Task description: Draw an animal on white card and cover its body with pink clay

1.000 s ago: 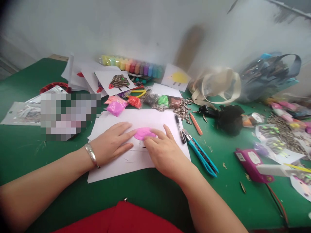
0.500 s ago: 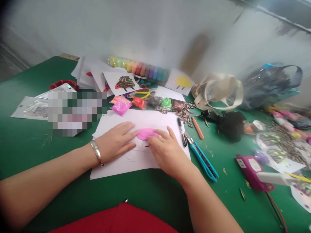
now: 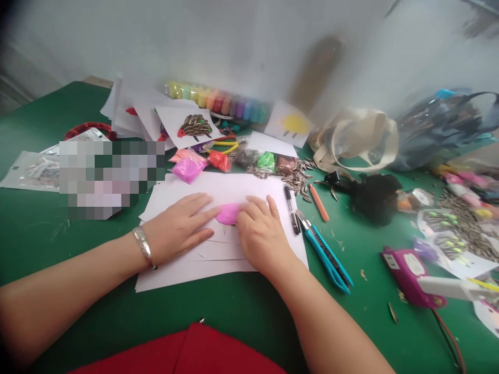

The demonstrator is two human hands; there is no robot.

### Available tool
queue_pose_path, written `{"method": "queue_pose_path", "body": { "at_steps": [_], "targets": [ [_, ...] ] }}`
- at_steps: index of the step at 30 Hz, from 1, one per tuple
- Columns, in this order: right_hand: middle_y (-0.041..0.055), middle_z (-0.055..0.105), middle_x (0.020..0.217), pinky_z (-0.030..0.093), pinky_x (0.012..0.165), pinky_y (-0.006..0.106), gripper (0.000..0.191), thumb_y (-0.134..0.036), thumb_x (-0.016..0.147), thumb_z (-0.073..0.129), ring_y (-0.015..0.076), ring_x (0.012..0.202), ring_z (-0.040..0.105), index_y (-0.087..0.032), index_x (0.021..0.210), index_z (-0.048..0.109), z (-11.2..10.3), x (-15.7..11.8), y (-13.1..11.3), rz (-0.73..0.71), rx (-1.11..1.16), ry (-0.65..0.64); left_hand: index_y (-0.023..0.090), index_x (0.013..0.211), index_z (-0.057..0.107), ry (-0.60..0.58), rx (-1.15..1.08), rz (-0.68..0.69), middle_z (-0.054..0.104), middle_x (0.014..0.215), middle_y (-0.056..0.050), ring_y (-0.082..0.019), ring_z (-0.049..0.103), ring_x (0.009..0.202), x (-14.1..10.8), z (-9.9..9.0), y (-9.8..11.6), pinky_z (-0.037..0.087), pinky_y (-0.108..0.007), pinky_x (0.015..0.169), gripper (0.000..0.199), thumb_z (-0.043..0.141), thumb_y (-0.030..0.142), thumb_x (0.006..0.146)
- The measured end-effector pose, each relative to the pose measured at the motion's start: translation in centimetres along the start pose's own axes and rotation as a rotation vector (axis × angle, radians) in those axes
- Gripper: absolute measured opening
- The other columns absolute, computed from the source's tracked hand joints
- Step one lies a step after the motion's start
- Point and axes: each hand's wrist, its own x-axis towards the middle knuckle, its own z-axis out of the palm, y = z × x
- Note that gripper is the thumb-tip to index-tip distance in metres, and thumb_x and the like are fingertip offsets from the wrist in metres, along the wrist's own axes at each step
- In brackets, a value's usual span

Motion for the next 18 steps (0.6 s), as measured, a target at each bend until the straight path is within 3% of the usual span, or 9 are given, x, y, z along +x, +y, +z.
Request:
{"method": "queue_pose_path", "body": {
  "at_steps": [5, 18],
  "targets": [
    [0.0073, 0.064, 0.104, 0.028, 0.109, 0.056, 0.013, -0.015, 0.091, 0.046, 0.0282, 0.123, 0.048, -0.019, 0.087, 0.058, -0.1, 0.0, -0.1, 0.022, 0.104, 0.016, 0.012, 0.129, 0.055, 0.001, -0.005, -0.001, 0.049, 0.135, -0.019, -0.033, 0.042, 0.128, 0.0, 0.1, 0.0, 0.035, -0.052, 0.108, 0.042, 0.046, 0.035, 0.095],
    [0.0077, 0.063, 0.11, 0.029, 0.108, 0.059, 0.011, -0.016, 0.09, 0.049, 0.0311, 0.125, 0.045, -0.018, 0.085, 0.059, 0.7, 0.7, -1.4, 0.079, 0.095, 0.055, 0.011, 0.129, 0.055, 0.02, -0.004, 0.008, 0.05, 0.134, -0.019, -0.033, 0.044, 0.127, 0.0, 0.1, 0.0, 0.036, -0.052, 0.107, 0.042, 0.047, 0.034, 0.095]
  ]
}}
